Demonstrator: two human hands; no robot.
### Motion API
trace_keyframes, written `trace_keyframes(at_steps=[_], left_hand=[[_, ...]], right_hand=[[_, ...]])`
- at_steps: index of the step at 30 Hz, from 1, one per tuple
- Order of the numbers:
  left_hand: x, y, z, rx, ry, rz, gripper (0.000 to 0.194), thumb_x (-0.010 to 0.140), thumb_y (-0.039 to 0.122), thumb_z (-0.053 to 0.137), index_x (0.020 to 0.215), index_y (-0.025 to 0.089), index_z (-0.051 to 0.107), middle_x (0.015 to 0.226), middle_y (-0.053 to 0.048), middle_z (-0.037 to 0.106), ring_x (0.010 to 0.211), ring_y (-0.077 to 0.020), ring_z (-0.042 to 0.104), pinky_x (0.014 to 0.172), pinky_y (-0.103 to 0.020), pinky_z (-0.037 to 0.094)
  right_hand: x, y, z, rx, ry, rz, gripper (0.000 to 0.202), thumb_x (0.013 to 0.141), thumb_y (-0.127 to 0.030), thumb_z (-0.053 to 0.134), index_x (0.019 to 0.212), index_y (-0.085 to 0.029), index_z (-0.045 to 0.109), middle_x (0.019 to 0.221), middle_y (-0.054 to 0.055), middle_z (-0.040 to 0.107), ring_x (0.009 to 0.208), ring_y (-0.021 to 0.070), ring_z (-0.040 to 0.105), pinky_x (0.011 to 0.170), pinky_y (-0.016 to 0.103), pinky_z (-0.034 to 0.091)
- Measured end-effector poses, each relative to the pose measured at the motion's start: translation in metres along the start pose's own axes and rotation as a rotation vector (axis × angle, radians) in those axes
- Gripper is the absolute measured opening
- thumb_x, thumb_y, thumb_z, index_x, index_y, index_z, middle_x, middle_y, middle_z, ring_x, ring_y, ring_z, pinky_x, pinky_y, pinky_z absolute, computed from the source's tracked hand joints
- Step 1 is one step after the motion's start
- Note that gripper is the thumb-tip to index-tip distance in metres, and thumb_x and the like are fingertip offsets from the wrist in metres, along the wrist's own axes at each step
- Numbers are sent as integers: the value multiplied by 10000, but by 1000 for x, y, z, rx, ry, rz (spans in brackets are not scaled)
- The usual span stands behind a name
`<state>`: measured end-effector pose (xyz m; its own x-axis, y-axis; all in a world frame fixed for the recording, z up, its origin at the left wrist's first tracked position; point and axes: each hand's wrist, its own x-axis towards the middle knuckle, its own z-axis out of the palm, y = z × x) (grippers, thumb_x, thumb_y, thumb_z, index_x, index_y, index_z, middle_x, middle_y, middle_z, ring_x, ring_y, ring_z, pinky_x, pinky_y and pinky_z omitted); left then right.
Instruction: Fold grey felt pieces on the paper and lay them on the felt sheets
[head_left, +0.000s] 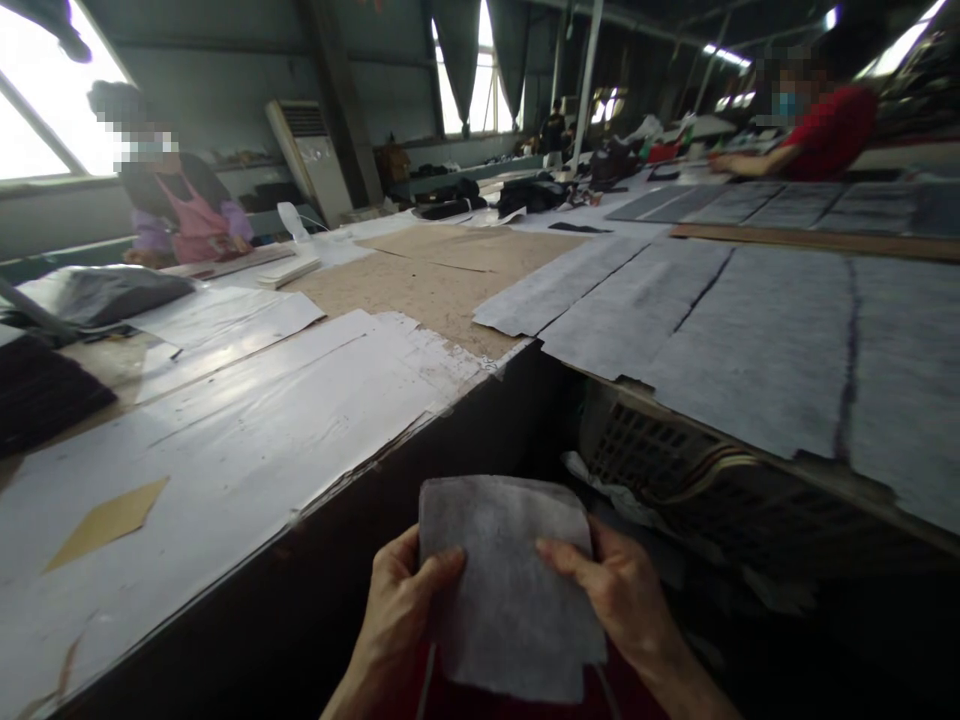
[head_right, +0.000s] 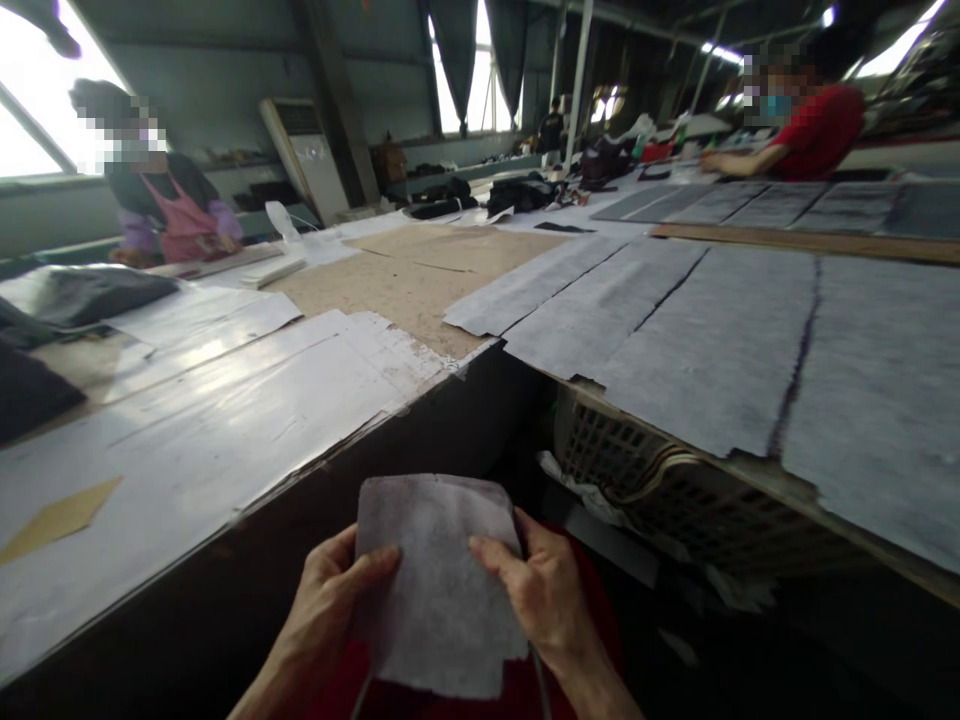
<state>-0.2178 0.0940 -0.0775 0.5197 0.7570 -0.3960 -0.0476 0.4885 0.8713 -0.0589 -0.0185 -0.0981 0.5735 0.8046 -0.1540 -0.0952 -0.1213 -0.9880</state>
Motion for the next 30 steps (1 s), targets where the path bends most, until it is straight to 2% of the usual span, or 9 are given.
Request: trace_keyframes(at_steps=[6, 11, 13, 19, 21, 23, 26, 28, 30], left_hand=[[-4, 0, 3, 11, -16, 52, 302, 592, 324, 742, 800, 119, 664, 668, -62, 675, 555, -180, 603, 530, -273, 476], [-16, 5, 1, 329, 112, 546, 210, 663, 298, 688, 828, 175, 730, 793, -52, 698, 712, -187, 619, 631, -236, 468], [-18, 8, 0, 399, 122, 652, 220, 661, 298, 682, 843, 187, 736, 854, -69, 710, 788, -220, 633, 696, -264, 485], [-12, 8, 2, -119, -16, 10, 242, 562, 268, 731, 766, 151, 674, 660, -46, 688, 540, -179, 614, 532, -289, 494], [-11, 8, 1, -56, -26, 42, 204, 566, 261, 739, 722, 140, 686, 632, -39, 682, 533, -168, 609, 527, -264, 485], [-11, 12, -1, 64, -39, 124, 186, 553, 247, 768, 683, 127, 710, 623, -44, 683, 552, -167, 610, 524, -227, 465], [-12, 23, -4, 318, -71, 394, 239, 585, 251, 763, 806, 160, 748, 807, -65, 722, 761, -219, 650, 672, -225, 483], [-11, 28, -3, 375, -88, 493, 264, 621, 255, 738, 879, 196, 741, 881, -63, 722, 841, -230, 648, 731, -235, 483], [-9, 30, -1, 187, -136, 348, 315, 588, 259, 751, 899, 216, 729, 850, -52, 721, 772, -217, 654, 679, -247, 495]], right_hand=[[-5, -3, 2, -228, 128, -470, 339, 644, -210, 627, 959, -305, 704, 979, -19, 684, 929, 225, 628, 888, 313, 462], [-6, -7, 4, 32, -23, -45, 300, 723, -389, 615, 924, -176, 677, 807, 63, 700, 694, 258, 662, 585, 342, 545], [-7, -11, 6, 69, -99, -21, 301, 760, -404, 557, 871, -155, 686, 741, 71, 695, 637, 265, 659, 544, 359, 546], [-11, -16, 4, -158, 86, -527, 279, 629, -241, 647, 894, -268, 729, 932, 19, 695, 916, 248, 634, 906, 352, 472], [-9, -16, 3, -173, 77, -552, 277, 666, -226, 634, 926, -267, 719, 939, 23, 693, 899, 239, 641, 870, 348, 494], [-6, -17, 4, -101, -21, -371, 238, 731, -257, 613, 948, -216, 703, 870, 50, 701, 761, 239, 667, 697, 341, 552], [-3, -21, 7, -28, -168, -227, 230, 800, -313, 559, 884, -150, 698, 727, 68, 696, 576, 242, 655, 494, 324, 541], [-3, -24, 8, -41, -136, -272, 203, 770, -302, 600, 866, -157, 707, 765, 67, 701, 656, 251, 667, 574, 330, 554], [-4, -26, 8, -75, -70, -437, 214, 711, -249, 650, 910, -200, 715, 875, 51, 701, 814, 248, 661, 753, 334, 536]])
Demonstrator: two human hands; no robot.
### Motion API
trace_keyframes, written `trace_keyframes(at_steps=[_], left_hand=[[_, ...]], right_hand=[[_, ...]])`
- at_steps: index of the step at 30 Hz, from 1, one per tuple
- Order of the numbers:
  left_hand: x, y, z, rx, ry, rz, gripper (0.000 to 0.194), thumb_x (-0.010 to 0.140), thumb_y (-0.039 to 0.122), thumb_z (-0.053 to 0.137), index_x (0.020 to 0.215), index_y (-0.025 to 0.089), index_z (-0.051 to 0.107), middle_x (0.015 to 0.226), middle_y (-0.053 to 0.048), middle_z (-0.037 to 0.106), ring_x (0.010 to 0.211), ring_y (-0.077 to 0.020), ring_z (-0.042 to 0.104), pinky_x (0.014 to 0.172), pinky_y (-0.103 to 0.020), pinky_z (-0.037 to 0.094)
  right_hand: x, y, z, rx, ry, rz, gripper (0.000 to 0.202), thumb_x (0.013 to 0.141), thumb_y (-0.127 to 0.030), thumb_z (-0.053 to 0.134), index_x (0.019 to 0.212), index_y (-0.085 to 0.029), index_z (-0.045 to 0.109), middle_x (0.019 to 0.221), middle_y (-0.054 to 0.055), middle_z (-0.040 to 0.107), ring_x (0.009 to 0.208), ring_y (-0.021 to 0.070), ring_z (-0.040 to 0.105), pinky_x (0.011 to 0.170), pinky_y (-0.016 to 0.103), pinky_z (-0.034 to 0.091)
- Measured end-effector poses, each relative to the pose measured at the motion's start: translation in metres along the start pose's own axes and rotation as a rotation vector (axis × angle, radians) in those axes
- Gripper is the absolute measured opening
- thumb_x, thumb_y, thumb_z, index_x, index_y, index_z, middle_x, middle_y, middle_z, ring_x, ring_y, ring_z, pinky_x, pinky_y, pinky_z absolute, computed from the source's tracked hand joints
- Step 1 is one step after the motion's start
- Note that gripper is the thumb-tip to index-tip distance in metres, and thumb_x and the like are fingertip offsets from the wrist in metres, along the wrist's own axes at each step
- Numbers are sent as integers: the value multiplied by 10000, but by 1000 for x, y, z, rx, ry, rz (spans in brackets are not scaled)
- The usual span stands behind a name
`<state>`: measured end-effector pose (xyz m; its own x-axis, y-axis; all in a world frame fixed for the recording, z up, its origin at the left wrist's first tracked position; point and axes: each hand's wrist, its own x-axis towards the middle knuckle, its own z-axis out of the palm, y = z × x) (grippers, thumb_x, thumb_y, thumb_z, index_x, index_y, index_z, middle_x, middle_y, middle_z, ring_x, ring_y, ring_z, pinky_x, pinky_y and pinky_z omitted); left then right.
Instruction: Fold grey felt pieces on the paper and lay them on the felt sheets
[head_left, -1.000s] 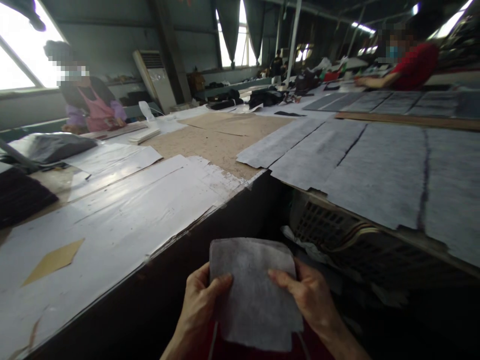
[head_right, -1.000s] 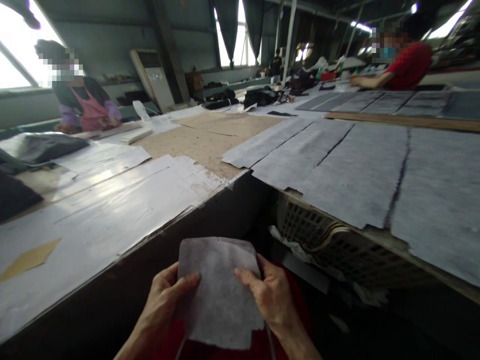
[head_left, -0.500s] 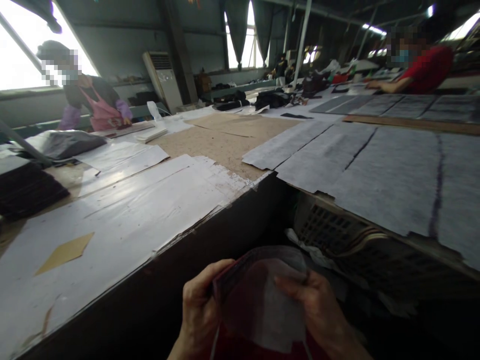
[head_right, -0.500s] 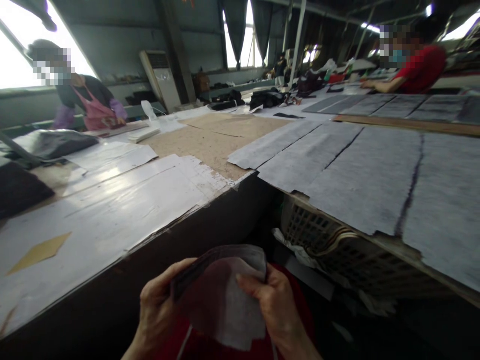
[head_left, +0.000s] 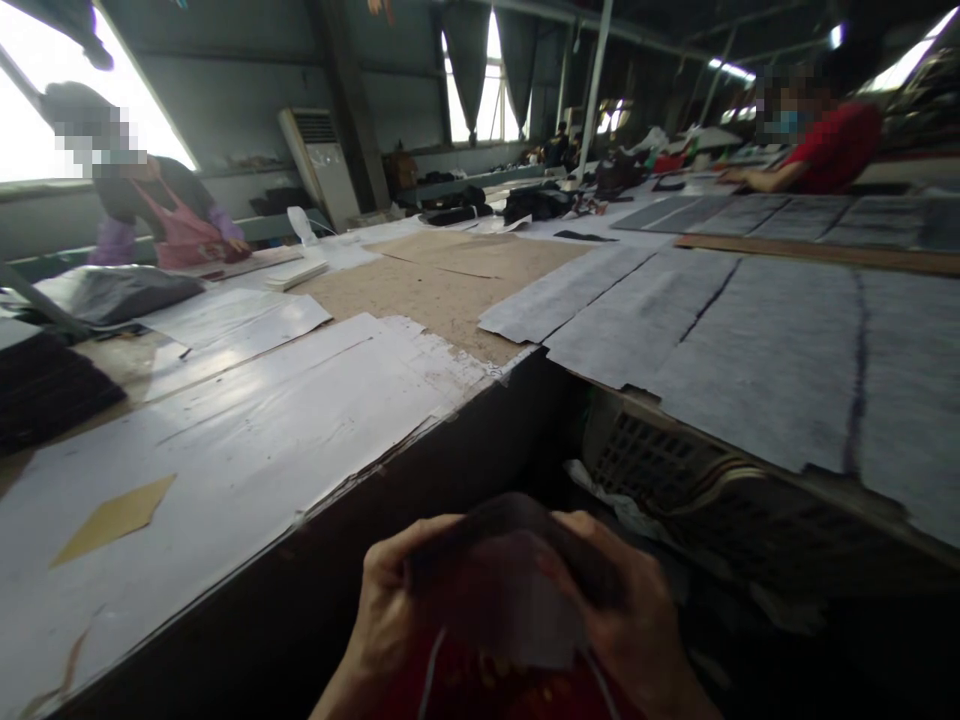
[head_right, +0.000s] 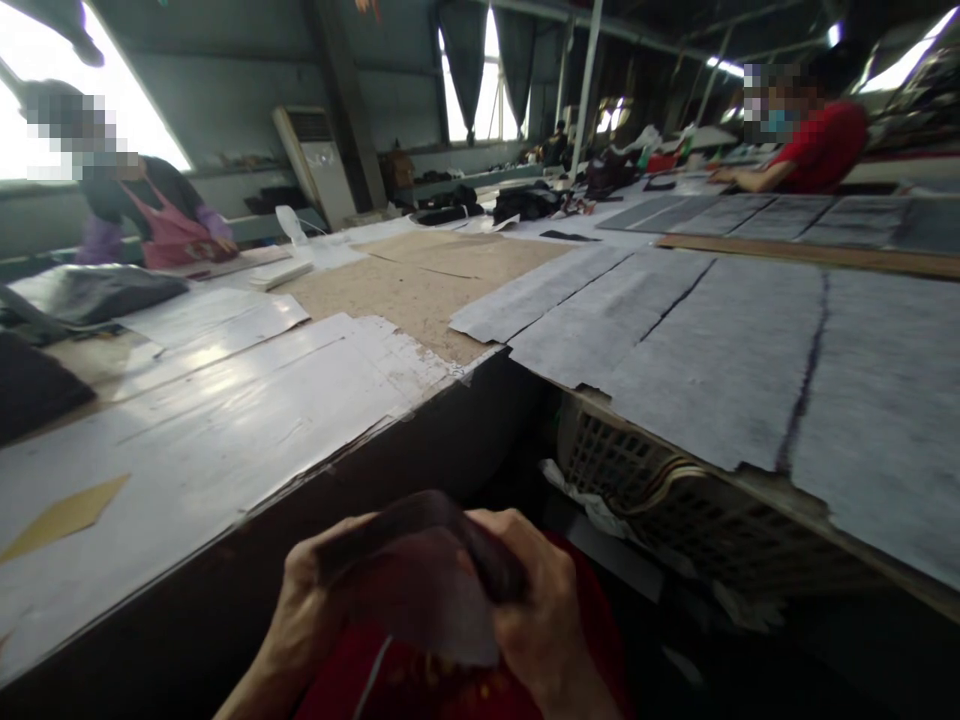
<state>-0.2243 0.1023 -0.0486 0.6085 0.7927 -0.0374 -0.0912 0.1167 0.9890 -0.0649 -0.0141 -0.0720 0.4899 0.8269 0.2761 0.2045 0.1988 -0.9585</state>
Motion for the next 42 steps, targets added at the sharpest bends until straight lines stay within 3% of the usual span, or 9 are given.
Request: trace_keyframes(at_steps=[3, 4, 8, 10, 17, 27, 32, 37, 42], left_hand=[[7, -5, 1, -319, -73, -268, 469, 493, 312, 780, 941, 194, 707, 802, -67, 712, 663, -213, 644, 600, -280, 500], [9, -7, 0, -318, -75, -281, 453, 487, 326, 780, 908, 172, 712, 771, -74, 707, 636, -210, 636, 584, -283, 496], [12, -9, -6, -133, 22, -180, 189, 537, 205, 778, 697, 127, 715, 602, -23, 650, 553, -124, 560, 532, -196, 431], [12, -7, -8, -47, 48, -102, 148, 533, 132, 770, 669, 131, 710, 571, 8, 618, 540, -93, 508, 505, -165, 387], [11, -1, -16, 184, -3, 86, 211, 626, 227, 718, 830, 176, 733, 700, -14, 676, 632, -153, 563, 571, -201, 433], [9, -10, -13, 74, 73, -70, 148, 541, 204, 760, 658, 139, 696, 528, 20, 551, 523, -113, 487, 475, -190, 370], [6, -14, -14, 57, 95, -150, 218, 528, 292, 785, 641, 129, 695, 572, -9, 609, 529, -119, 509, 488, -203, 404], [1, -14, -9, -7, 159, -149, 238, 532, 311, 784, 672, 134, 707, 577, -16, 638, 524, -124, 537, 494, -202, 415], [-6, -7, 3, -45, 164, -90, 211, 525, 277, 787, 677, 150, 715, 594, -11, 661, 534, -123, 552, 493, -191, 409]], right_hand=[[1, -2, -3, -154, 65, -368, 341, 666, -158, 649, 991, -245, 703, 978, 29, 685, 937, 229, 627, 902, 323, 463], [2, -3, -4, -146, 72, -349, 329, 665, -153, 657, 977, -242, 707, 960, 27, 689, 914, 226, 632, 882, 314, 472], [10, -7, -5, 274, 6, 324, 239, 696, -343, 700, 879, -190, 692, 767, 38, 690, 696, 232, 650, 640, 316, 526], [15, -10, -3, 498, 1, 482, 304, 685, -374, 711, 914, -179, 670, 754, 44, 685, 664, 226, 643, 615, 323, 517], [21, -12, 6, 730, 217, 462, 294, 527, -197, 790, 792, -183, 664, 738, 2, 669, 644, 158, 598, 608, 248, 462], [24, -12, 13, 817, 273, 550, 285, 570, -426, 769, 705, -186, 693, 705, 35, 678, 751, 234, 626, 726, 349, 489], [25, -11, 3, 833, 240, 638, 318, 605, -493, 720, 602, -178, 674, 594, 47, 648, 721, 247, 630, 702, 362, 493], [16, -14, 2, 538, 226, 460, 574, 739, -700, 472, 762, -169, 688, 702, 65, 662, 692, 223, 612, 633, 326, 475], [10, -15, 5, 53, 327, 280, 321, 717, -529, 643, 802, -224, 697, 678, -13, 639, 658, 164, 565, 590, 238, 417]])
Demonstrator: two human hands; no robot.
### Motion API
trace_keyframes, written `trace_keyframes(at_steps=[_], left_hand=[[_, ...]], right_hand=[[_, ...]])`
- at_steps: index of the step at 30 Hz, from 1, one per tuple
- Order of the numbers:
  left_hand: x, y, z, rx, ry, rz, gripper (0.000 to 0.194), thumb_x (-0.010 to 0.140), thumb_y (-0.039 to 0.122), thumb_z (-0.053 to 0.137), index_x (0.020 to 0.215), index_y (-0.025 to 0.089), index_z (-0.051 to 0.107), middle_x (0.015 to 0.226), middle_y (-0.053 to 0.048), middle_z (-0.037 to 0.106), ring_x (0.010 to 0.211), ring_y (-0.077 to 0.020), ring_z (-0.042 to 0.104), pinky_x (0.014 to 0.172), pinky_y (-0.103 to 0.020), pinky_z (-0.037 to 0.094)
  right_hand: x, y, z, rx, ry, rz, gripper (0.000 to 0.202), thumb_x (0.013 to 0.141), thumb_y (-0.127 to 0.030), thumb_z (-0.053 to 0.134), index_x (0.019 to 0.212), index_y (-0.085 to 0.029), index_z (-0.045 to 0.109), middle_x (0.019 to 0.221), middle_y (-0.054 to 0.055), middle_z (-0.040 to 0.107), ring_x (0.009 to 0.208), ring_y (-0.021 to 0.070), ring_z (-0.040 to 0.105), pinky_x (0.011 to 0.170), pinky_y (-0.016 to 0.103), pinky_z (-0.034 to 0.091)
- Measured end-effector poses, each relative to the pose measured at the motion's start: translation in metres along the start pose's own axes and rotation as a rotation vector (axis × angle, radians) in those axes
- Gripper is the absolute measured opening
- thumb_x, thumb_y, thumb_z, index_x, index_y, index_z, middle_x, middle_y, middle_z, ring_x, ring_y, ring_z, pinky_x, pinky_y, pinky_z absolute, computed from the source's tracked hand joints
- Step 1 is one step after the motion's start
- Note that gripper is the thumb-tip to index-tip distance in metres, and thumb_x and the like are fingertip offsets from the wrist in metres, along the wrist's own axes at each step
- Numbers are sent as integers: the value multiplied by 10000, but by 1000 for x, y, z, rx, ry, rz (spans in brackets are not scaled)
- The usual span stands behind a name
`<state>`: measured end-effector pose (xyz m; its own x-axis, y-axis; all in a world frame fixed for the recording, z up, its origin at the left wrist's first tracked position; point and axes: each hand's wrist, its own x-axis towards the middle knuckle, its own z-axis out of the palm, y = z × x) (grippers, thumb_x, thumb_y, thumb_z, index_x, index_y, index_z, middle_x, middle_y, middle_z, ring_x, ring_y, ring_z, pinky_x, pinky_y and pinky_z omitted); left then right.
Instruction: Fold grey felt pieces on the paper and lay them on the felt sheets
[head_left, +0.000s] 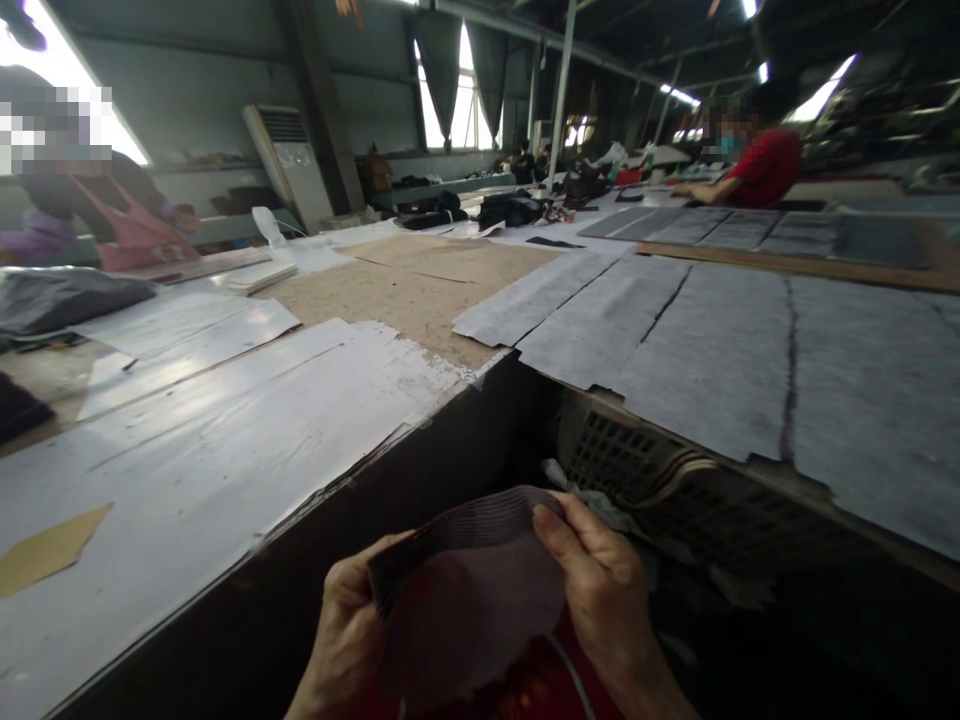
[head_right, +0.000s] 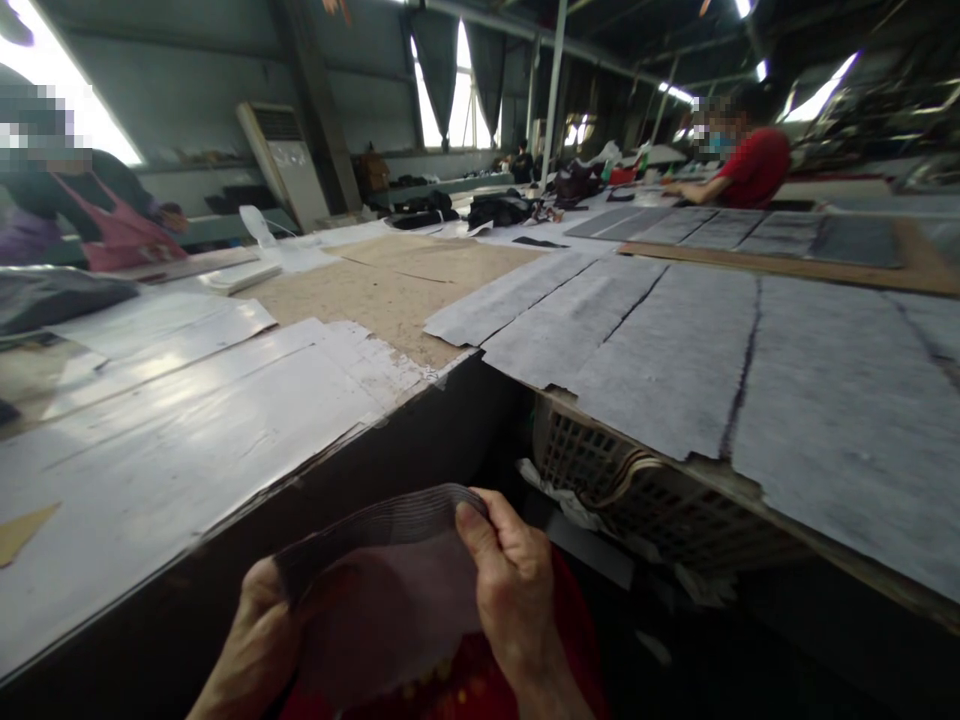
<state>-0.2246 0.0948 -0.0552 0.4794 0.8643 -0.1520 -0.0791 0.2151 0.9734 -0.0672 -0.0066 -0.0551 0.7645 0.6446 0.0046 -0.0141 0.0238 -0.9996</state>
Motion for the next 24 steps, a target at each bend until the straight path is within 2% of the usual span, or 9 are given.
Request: trace_keyframes(at_steps=[3, 5, 8, 11, 13, 17, 19, 21, 24], left_hand=[[-2, 2, 2, -109, -27, -158, 193, 508, 234, 786, 657, 144, 706, 564, -12, 658, 495, -120, 558, 474, -190, 407], [0, 1, 0, -157, -50, -200, 195, 509, 225, 783, 665, 140, 703, 583, -21, 671, 500, -125, 574, 482, -193, 419], [5, -1, -7, -128, -78, -184, 214, 512, 238, 795, 680, 137, 709, 601, -30, 680, 509, -128, 578, 490, -201, 431], [7, 1, -10, -77, -108, -173, 228, 514, 237, 805, 684, 122, 707, 615, -38, 679, 523, -124, 578, 501, -199, 435], [7, 2, -8, -143, -107, -197, 238, 528, 279, 804, 672, 123, 695, 604, -35, 671, 511, -119, 574, 494, -196, 437], [10, 2, -3, -298, -131, -198, 303, 614, 392, 750, 763, 134, 692, 628, -52, 669, 523, -137, 583, 523, -225, 459], [12, 1, -4, -266, -151, -143, 314, 655, 383, 719, 851, 139, 687, 665, -55, 669, 548, -149, 586, 554, -244, 464], [13, 0, -6, -112, -111, -17, 294, 696, 382, 680, 881, 154, 681, 666, -33, 653, 557, -141, 566, 560, -235, 447], [10, 2, -9, 277, 71, 292, 216, 729, 364, 638, 816, 173, 691, 596, 12, 599, 531, -110, 492, 512, -195, 374]], right_hand=[[2, 3, -4, -13, -10, -43, 321, 711, -510, 653, 895, -250, 700, 768, -10, 656, 713, 165, 574, 623, 233, 424], [5, 8, -7, 115, -41, -15, 411, 717, -540, 637, 1009, -252, 668, 862, 8, 658, 743, 170, 581, 653, 248, 442], [5, 15, -9, 376, -240, 114, 565, 700, -586, 630, 1133, -224, 601, 963, 56, 651, 788, 205, 600, 716, 315, 472], [0, 19, -7, 288, -318, 217, 402, 731, -485, 654, 1029, -216, 643, 899, 47, 670, 793, 219, 619, 698, 311, 487], [-5, 21, -4, 46, -180, 63, 252, 756, -426, 645, 902, -223, 672, 771, 12, 673, 718, 198, 627, 629, 267, 489], [-10, 25, -3, -392, 29, -615, 206, 779, -261, 608, 977, -276, 659, 871, -16, 691, 771, 180, 647, 709, 239, 500], [-9, 28, -4, -424, 46, -708, 267, 775, -233, 604, 1033, -290, 642, 961, -13, 683, 846, 190, 643, 786, 256, 491], [-7, 27, -4, -310, -10, -458, 206, 777, -315, 617, 971, -262, 661, 877, 6, 691, 787, 209, 646, 723, 280, 506], [-4, 22, -2, 74, -247, 119, 299, 747, -443, 644, 936, -211, 656, 827, 36, 687, 734, 231, 636, 646, 313, 508]])
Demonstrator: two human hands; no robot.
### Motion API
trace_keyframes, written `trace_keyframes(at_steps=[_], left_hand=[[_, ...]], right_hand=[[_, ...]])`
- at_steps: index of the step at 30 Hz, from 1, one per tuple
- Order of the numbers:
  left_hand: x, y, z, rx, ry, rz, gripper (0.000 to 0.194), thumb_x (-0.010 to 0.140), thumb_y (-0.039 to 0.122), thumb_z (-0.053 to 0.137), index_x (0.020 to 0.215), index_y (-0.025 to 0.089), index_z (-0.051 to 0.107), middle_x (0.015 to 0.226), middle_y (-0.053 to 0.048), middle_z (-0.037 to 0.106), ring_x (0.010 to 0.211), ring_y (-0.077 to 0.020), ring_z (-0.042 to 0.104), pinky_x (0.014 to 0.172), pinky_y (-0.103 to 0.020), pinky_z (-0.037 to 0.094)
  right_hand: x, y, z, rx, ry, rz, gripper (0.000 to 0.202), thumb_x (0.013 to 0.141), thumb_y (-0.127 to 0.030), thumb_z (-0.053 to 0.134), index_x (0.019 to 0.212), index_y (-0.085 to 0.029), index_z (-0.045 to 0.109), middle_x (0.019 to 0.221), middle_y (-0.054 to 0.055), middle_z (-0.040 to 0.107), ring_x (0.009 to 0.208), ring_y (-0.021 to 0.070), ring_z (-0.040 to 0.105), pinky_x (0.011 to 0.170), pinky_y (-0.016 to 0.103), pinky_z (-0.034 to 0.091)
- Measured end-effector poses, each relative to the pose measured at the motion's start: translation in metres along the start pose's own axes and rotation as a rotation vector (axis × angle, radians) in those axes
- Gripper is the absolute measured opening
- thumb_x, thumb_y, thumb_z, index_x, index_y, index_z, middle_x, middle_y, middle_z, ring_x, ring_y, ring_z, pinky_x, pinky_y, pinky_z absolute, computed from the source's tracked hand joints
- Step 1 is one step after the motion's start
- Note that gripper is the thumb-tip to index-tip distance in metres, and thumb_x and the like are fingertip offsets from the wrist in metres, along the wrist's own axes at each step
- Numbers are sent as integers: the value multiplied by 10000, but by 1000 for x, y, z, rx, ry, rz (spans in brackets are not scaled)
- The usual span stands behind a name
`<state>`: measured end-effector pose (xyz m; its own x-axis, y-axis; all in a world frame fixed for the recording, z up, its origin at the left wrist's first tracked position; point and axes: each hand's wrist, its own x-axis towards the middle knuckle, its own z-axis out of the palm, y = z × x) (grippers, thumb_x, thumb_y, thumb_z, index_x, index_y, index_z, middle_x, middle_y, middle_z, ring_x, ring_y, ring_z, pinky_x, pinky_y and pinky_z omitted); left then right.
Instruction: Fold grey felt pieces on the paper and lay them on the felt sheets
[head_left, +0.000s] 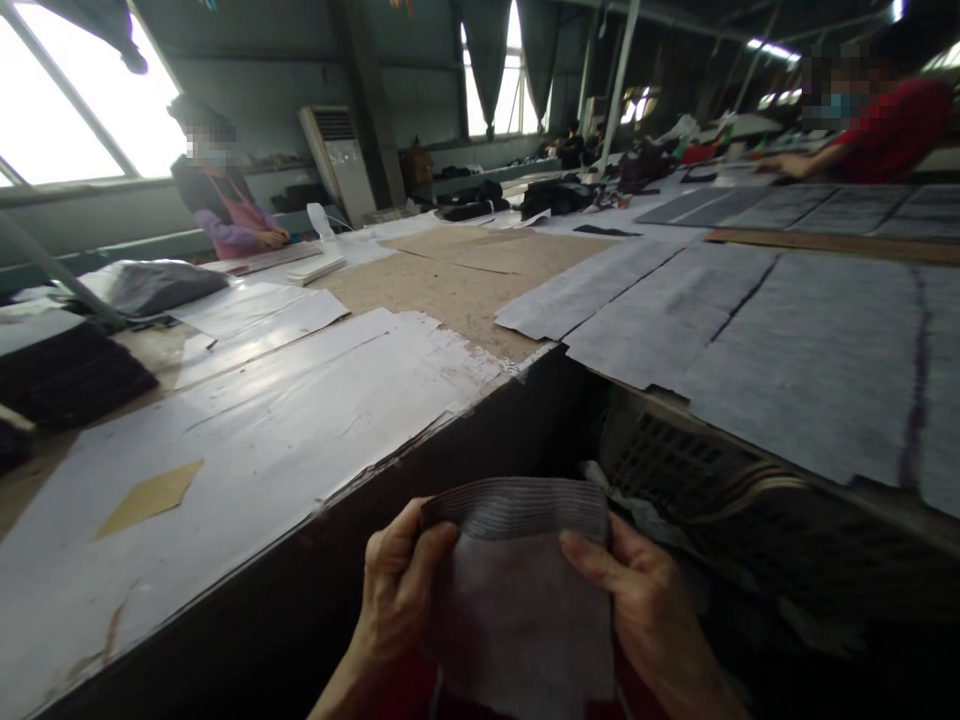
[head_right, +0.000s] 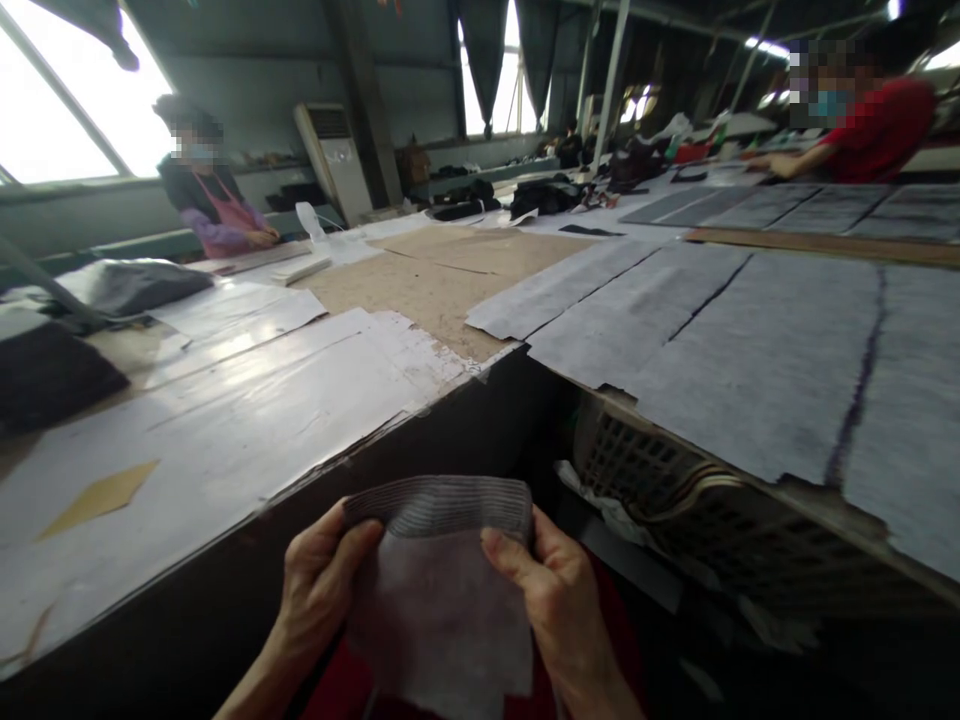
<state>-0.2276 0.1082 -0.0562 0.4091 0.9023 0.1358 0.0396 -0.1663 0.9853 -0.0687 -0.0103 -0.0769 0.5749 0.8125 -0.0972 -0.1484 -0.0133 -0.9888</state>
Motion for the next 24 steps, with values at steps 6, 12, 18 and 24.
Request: trace_keyframes(at_steps=[6, 12, 18, 24], left_hand=[[-5, 7, 2, 94, 122, 150, 133, 703, 298, 652, 779, 204, 708, 596, 20, 616, 508, -102, 479, 504, -193, 358], [6, -6, -5, -253, -262, -163, 334, 617, 326, 720, 916, 186, 668, 737, -25, 665, 656, -166, 586, 602, -238, 461], [9, -18, -8, -21, -264, -1, 116, 659, 238, 691, 714, 138, 707, 595, -11, 648, 520, -123, 552, 479, -185, 427], [11, -9, -16, 109, -232, 237, 274, 639, 112, 654, 883, 212, 729, 759, -3, 718, 649, -160, 643, 584, -185, 475]], right_hand=[[-2, 2, 6, -163, 117, -204, 237, 701, -363, 701, 910, -256, 671, 784, -8, 688, 705, 200, 640, 636, 269, 515], [-5, 2, -1, -472, 274, -634, 192, 773, -236, 638, 942, -324, 659, 924, -68, 690, 828, 136, 653, 764, 173, 496], [4, -7, -9, -257, 171, -309, 171, 646, -310, 753, 798, -263, 689, 694, -60, 669, 584, 113, 603, 510, 148, 462], [9, -3, -8, 263, -159, -53, 503, 663, -363, 738, 1131, -258, 588, 946, 21, 679, 812, 201, 636, 707, 293, 526]])
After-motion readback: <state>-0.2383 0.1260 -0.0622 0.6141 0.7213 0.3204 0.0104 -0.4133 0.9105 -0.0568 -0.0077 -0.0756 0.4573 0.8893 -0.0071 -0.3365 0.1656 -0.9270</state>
